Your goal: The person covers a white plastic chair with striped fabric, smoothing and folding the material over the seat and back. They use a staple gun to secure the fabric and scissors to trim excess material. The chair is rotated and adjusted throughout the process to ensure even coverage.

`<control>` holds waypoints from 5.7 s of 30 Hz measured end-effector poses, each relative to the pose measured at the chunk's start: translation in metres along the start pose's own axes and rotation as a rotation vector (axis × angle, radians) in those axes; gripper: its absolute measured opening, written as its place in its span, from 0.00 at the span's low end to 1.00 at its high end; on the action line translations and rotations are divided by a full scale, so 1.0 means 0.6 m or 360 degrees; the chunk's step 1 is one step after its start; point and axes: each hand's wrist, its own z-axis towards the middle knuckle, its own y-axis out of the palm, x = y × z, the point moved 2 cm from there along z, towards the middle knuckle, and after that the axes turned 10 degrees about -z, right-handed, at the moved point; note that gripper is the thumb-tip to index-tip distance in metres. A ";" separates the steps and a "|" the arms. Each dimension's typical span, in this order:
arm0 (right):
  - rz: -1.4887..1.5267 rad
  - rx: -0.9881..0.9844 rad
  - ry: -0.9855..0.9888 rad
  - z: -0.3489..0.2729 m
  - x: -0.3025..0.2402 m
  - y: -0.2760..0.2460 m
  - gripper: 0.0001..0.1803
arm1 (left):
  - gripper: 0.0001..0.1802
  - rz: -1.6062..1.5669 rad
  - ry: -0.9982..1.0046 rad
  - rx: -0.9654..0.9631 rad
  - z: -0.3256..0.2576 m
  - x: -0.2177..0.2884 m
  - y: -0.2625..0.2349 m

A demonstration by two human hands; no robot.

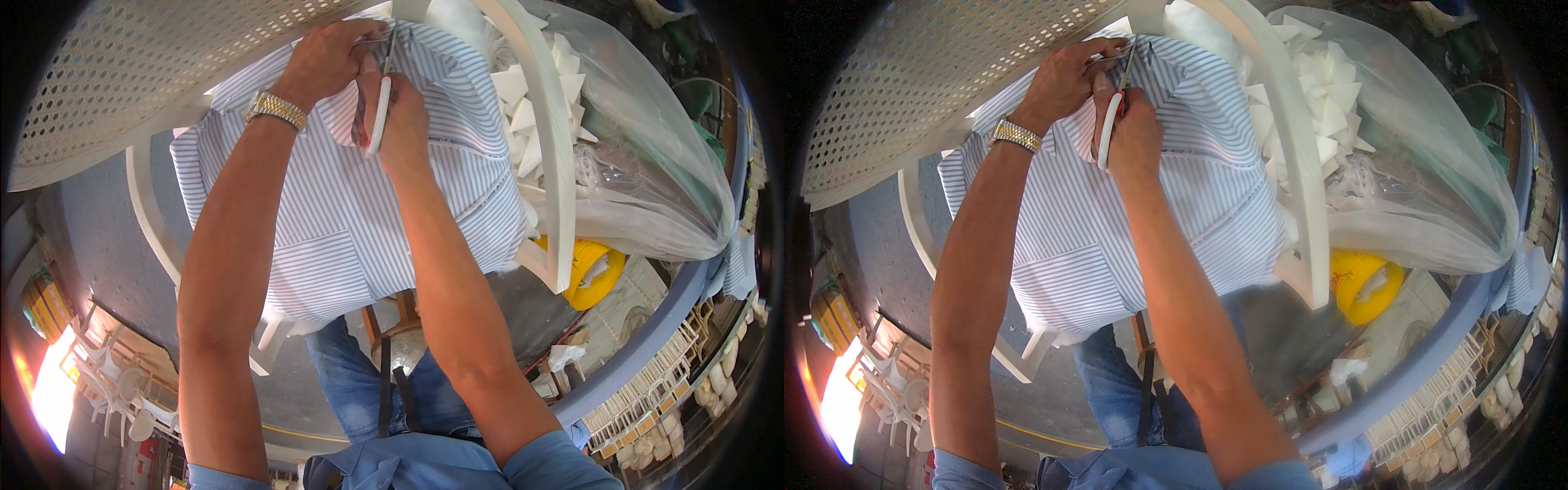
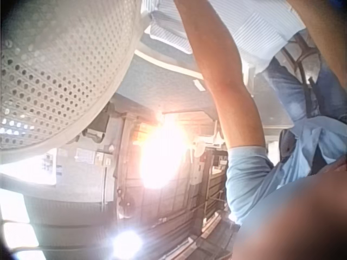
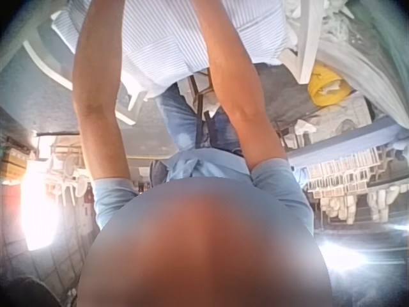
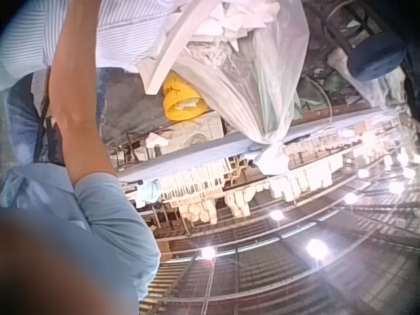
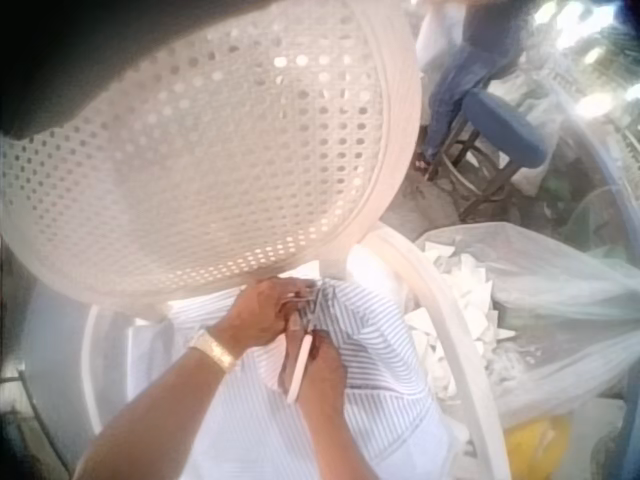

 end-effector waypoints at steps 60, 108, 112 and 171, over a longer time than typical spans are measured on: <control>0.0228 -0.0260 0.0083 0.000 -0.007 -0.036 0.30 | 0.22 0.0056 0.0483 0.0136 -0.024 -0.031 0.043; -0.0275 -0.0436 -0.0223 0.002 0.108 -0.112 0.25 | 0.30 0.0682 -0.0210 -0.0522 0.044 0.203 0.159; 0.0002 -0.0311 -0.0394 -0.016 0.105 -0.096 0.26 | 0.40 0.0702 -0.0247 -0.0452 0.053 0.214 0.196; -0.0502 0.0359 0.0696 -0.843 0.456 -0.215 0.21 | 0.28 -0.0828 -0.0863 -0.0278 -0.824 0.286 -0.132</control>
